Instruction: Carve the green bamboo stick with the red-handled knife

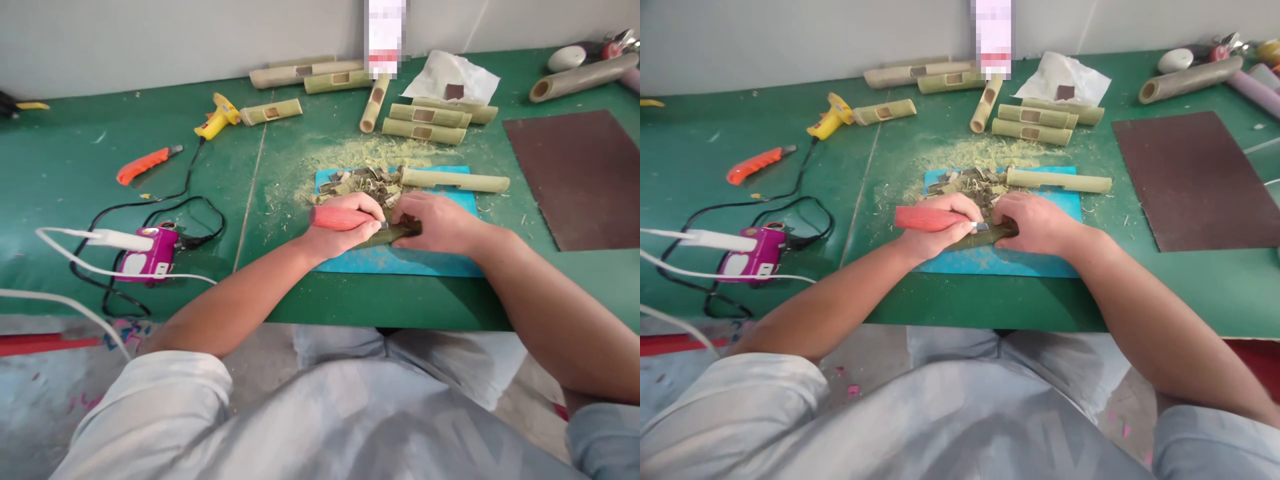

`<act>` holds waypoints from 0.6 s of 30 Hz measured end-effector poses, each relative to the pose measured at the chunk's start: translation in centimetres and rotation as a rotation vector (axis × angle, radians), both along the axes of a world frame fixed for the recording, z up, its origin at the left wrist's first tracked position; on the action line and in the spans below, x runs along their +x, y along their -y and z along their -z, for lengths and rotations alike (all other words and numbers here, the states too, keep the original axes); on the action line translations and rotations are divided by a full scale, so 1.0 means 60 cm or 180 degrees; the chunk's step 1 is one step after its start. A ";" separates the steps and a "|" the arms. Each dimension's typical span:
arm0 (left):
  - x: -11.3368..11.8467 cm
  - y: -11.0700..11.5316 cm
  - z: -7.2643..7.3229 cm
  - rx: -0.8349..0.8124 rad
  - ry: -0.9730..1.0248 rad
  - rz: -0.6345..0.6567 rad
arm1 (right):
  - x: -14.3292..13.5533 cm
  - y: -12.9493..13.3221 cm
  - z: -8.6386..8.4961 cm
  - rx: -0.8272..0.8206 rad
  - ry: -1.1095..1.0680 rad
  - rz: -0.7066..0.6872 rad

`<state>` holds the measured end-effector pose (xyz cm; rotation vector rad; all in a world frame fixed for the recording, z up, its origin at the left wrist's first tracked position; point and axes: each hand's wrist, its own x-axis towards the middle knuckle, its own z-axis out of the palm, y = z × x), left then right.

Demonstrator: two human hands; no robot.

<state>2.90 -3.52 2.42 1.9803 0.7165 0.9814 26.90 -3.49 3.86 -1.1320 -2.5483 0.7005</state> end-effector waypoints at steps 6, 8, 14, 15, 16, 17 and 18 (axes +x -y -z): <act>0.000 0.000 0.004 0.0158 -0.0001 0.0039 | -0.002 -0.002 -0.001 0.0017 -0.0011 -0.0100; 0.000 -0.001 0.004 0.0241 -0.0004 0.0063 | -0.003 -0.004 0.001 0.0076 0.0005 -0.0159; 0.001 -0.003 0.004 0.0443 0.0050 0.0032 | -0.007 -0.006 0.002 0.0364 0.0215 -0.0273; 0.001 -0.004 0.004 0.0500 0.0056 0.0066 | -0.007 -0.007 0.000 0.0510 0.0247 -0.0321; 0.002 -0.004 0.003 0.0577 0.0068 0.0114 | -0.006 -0.007 -0.002 0.0702 0.0302 -0.0398; 0.002 -0.004 0.003 0.0674 0.0082 0.0175 | -0.005 -0.008 -0.004 0.0921 0.0383 -0.0500; 0.002 -0.004 0.002 0.0786 0.0098 0.0236 | -0.004 -0.008 -0.007 0.1149 0.0480 -0.0618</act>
